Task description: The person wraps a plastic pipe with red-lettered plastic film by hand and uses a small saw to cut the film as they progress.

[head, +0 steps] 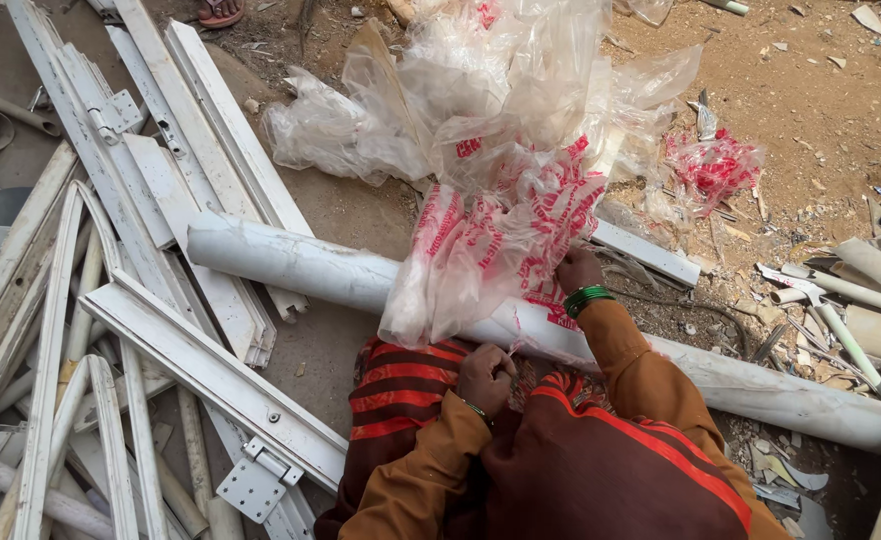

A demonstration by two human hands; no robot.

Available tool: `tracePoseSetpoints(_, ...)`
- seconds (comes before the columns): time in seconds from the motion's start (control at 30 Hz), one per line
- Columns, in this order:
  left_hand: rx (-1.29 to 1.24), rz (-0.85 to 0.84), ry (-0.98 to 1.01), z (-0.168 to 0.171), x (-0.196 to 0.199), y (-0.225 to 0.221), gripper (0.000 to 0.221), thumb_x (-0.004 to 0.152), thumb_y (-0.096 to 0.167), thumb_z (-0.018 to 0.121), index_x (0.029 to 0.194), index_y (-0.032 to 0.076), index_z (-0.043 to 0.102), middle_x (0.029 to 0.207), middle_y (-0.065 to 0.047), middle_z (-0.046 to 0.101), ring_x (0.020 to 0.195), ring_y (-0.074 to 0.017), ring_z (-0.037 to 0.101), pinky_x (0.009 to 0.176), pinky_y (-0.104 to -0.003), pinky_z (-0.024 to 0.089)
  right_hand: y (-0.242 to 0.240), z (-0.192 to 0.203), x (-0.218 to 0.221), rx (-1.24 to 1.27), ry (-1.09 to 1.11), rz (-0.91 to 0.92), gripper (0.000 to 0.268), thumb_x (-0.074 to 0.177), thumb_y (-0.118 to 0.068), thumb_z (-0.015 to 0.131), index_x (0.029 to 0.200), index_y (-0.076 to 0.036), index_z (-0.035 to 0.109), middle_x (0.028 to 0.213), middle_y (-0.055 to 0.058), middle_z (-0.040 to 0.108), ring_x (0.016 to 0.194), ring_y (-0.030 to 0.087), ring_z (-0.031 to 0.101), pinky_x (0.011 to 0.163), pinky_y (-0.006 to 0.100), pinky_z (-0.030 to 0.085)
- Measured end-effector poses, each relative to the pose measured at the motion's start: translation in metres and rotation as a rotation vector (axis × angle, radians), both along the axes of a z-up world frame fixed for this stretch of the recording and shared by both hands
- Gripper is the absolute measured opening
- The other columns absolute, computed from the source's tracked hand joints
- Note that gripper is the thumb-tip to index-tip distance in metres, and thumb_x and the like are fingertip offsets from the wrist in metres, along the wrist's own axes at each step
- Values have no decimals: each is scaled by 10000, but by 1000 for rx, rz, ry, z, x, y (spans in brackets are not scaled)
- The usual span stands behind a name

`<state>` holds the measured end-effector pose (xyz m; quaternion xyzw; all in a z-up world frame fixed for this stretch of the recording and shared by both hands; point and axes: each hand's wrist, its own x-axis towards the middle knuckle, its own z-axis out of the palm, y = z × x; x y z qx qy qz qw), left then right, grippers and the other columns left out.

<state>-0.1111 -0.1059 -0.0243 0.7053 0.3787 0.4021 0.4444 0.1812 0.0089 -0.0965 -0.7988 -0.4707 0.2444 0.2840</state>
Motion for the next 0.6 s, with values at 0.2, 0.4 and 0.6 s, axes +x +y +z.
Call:
tracePoseSetpoints(0.2, 51, 114, 48, 13, 7, 22, 325, 753, 62, 746, 1065, 37, 658, 1065, -148, 611, 933, -328, 645, 822, -417, 543, -21, 18, 8, -35, 74, 119, 246, 953, -161, 616, 791, 6, 693, 743, 144, 722, 667, 250, 723, 655, 407, 561)
tracePoseSetpoints(0.4, 95, 288, 310, 31, 40, 51, 537, 677, 220, 913, 1001, 7, 541, 1054, -181, 519, 977, -408, 570, 824, -493, 474, -68, 46, -23, 3, 77, 86, 251, 981, -233, 591, 881, -27, 697, 712, 111, 740, 667, 213, 749, 654, 380, 562)
tracePoseSetpoints(0.6, 256, 251, 490, -22, 49, 60, 275, 781, 118, 735, 987, 53, 565, 1063, -157, 569, 985, -386, 604, 771, -510, 511, -110, 120, -39, 72, 178, 261, 327, 995, -289, 623, 839, -2, 622, 768, 151, 632, 706, 267, 715, 671, 419, 566)
